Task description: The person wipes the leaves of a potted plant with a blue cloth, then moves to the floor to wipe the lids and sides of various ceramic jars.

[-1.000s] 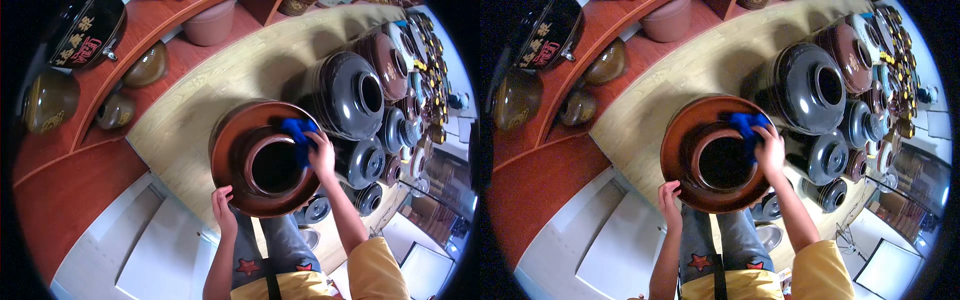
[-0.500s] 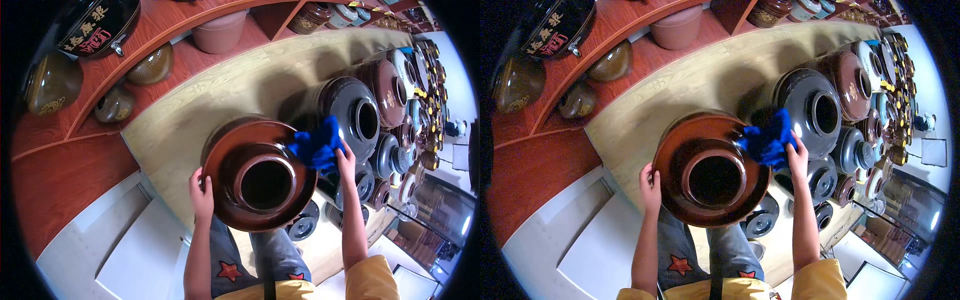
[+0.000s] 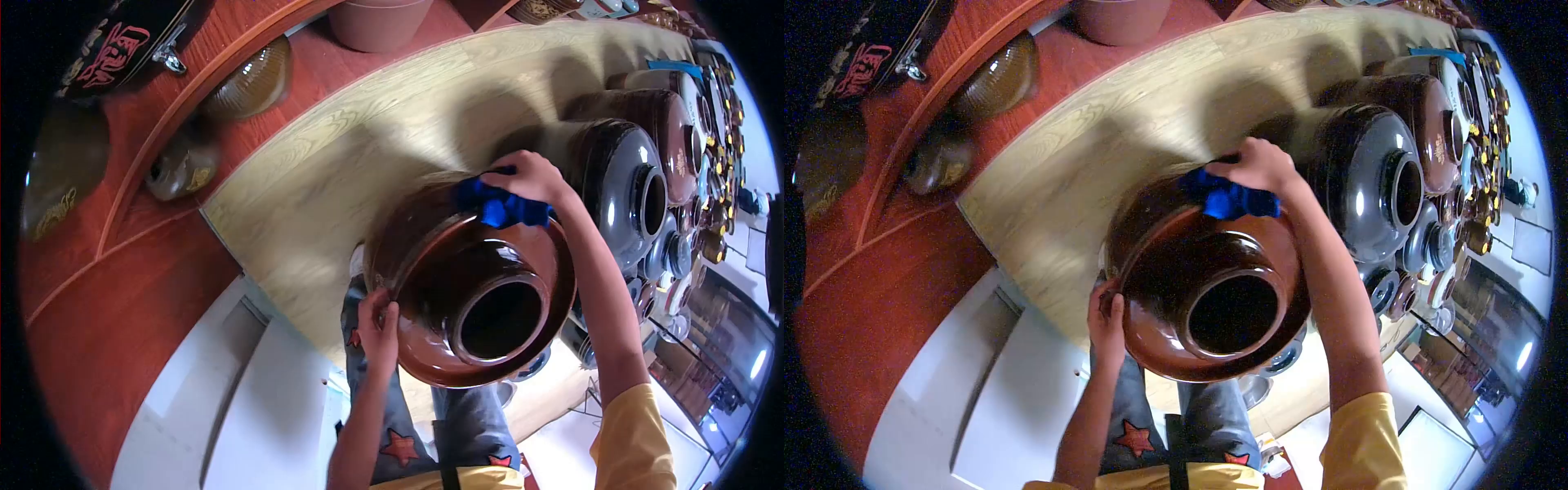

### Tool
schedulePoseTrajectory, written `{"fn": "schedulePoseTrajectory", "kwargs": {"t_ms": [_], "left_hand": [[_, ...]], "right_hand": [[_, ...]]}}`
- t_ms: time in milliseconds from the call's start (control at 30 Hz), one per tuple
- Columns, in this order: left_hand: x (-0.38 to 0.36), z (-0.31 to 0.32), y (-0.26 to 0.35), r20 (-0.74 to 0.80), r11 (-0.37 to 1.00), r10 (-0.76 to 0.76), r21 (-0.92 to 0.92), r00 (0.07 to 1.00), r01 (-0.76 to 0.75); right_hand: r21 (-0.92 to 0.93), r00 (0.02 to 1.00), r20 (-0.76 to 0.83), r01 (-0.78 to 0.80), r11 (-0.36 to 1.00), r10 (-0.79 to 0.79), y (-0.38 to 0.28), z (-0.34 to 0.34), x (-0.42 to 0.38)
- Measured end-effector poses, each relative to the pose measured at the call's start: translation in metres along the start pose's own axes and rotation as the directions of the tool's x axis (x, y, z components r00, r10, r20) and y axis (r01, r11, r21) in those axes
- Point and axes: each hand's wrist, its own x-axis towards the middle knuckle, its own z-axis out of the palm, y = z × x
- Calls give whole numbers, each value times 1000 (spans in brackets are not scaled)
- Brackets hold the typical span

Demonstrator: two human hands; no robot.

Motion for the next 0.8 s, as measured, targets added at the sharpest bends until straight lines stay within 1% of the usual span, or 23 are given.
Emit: {"fn": "schedulePoseTrajectory", "kwargs": {"t_ms": [33,67,100,133,167,200,233,267,300,367,400,433,467,500,533,567,600,633,667,733,767,800], "left_hand": [[-1,2,4,-16,998,-42,-53,999,41],[-2,4,8,-13,980,-93,-180,996,89],[-1,1,7,-24,976,-146,-169,989,140],[-2,-3,8,2,979,-191,-64,982,191],[-3,-7,9,21,971,-238,39,971,237],[-5,-11,8,20,970,-240,37,971,239],[-8,-14,6,53,942,-334,53,941,331],[-11,-18,3,85,904,-426,73,901,420],[-13,-20,-5,86,902,-431,72,898,426],[-16,-21,-22,150,913,-400,-18,904,407],[-15,-21,-17,155,909,-412,2,898,417],[-18,-21,-28,157,908,-414,-1,897,420],[-25,-22,-47,45,941,-324,-89,945,327],[-31,-24,-59,-75,962,-234,-164,969,220],[-35,-26,-51,-2,846,-305,-459,952,270],[-42,-30,-45,-4,847,-351,-427,936,316],[-49,-34,-39,-6,844,-397,-395,918,363],[-54,-38,-43,23,909,-296,-302,955,289],[-54,-42,-44,25,909,-297,-300,954,291],[-45,-45,-24,-21,979,-195,-58,981,194],[-35,-48,-17,16,985,-149,-83,989,150],[-22,-50,-10,90,983,-166,-63,982,172]], "right_hand": [[-162,999,28,22,986,-18,-29,-4,-4],[-267,998,52,46,962,-33,-49,1,-2],[-371,996,77,73,926,-47,-65,5,0],[-441,993,90,111,891,-79,-74,13,4],[-484,992,49,123,866,-113,-77,26,11],[-514,987,80,161,842,-140,-86,32,14],[-542,980,114,200,816,-165,-97,39,16],[-526,968,162,250,813,-193,-107,48,18],[-508,953,208,297,809,-219,-120,57,18],[-510,904,339,410,757,-261,-157,75,7],[-448,874,364,467,763,-321,-176,82,-5],[-413,832,433,526,743,-347,-191,98,-15],[-385,812,436,558,735,-388,-201,126,-28],[-353,764,496,611,708,-413,-211,149,-44],[-318,713,551,660,680,-434,-218,165,-55],[-321,715,551,658,681,-431,-219,177,-61],[-366,737,519,649,666,-433,-222,180,-67],[-411,758,484,639,650,-438,-223,183,-70],[-386,740,549,636,668,-387,-218,183,-61],[-392,775,528,585,710,-347,-204,153,-40],[-400,783,543,558,728,-302,-195,132,-22],[-379,770,586,537,754,-254,-181,112,1]]}}
